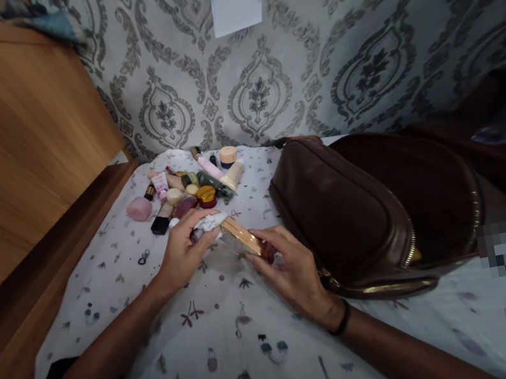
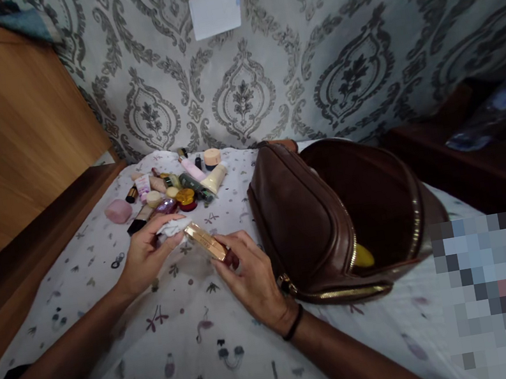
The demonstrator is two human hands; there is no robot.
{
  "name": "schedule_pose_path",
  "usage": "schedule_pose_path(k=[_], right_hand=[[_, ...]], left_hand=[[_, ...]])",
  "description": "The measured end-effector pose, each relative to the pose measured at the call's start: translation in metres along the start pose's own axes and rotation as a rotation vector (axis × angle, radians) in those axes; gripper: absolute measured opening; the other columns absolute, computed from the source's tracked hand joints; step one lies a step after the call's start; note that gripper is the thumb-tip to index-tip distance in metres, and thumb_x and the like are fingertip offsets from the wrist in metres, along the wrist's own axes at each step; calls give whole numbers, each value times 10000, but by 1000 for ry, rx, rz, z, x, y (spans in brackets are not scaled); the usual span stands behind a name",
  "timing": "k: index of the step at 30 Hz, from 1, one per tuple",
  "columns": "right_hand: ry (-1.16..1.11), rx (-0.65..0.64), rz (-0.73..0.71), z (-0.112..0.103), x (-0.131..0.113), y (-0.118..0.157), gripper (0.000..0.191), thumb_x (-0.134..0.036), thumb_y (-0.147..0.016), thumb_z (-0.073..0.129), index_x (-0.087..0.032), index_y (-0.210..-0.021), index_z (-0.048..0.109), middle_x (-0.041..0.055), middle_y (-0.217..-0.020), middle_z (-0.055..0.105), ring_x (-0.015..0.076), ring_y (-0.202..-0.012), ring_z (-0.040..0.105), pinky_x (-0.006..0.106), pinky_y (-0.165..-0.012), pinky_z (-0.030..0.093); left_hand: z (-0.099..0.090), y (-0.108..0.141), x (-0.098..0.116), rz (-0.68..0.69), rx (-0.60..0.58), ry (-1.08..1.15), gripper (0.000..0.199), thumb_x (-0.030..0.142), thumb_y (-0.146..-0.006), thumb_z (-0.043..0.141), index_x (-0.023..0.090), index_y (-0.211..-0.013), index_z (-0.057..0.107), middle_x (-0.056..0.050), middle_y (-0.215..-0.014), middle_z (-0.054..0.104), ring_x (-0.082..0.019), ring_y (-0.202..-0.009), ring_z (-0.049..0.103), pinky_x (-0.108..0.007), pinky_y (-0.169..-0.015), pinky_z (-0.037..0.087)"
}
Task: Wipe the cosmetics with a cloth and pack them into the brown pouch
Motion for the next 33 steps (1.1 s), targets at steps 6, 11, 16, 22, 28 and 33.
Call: schedule_pose_path(k=[6,11,16,22,28,33], right_hand=[[-8,4,-6,0,-3,2,333,-132,-868,642,-204,-1193,630,17,-895,601,115,-616,545,264,-635,543],[-6,1,1,-1,-7,1,304,-131,-858,631,-196,-1154,644,-2,-831,560,104,-588,527,243,-591,525],[3,-34,12,1,-6,0,281,-147,-861,623,-201,-1135,655,3,-835,577,110,-591,528,239,-581,519],[0,-81,15,3,-2,2,266,-185,-892,619,-196,-1156,645,9,-834,568,132,-650,558,256,-614,524],[59,-153,99,10,9,3,530,-217,-790,696,-174,-1294,536,50,-955,646,185,-763,621,326,-700,543],[275,-322,151,20,14,4,109,-219,-764,674,-182,-832,597,70,-893,612,224,-810,601,354,-715,510]], left_hand=[[0,1,1,12,-1,-15,251,292,-923,626,192,-1148,671,-68,-1088,696,-214,-1020,642,-330,-906,491],[2,3,-2,63,-26,-107,246,248,-921,605,189,-1151,668,-70,-1061,681,-220,-1001,635,-341,-892,490],[5,5,1,115,-65,-190,240,212,-941,570,200,-1168,647,-61,-1045,659,-210,-1001,625,-341,-880,499],[8,6,11,168,-123,-224,255,175,-954,541,200,-1192,625,-58,-1043,633,-196,-998,621,-333,-881,511],[7,6,10,142,-147,-246,252,188,-953,536,197,-1187,627,-60,-1067,633,-207,-1018,622,-344,-901,511],[9,6,13,185,-146,-288,248,159,-948,527,193,-1176,619,-69,-1071,636,-211,-1032,615,-359,-921,512]])
Point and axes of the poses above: each hand's wrist, its own y-axis away from the middle knuckle, its own z-axis out of the palm, x = y × z, the point moved 4 cm from there along -y, towards the middle knuckle
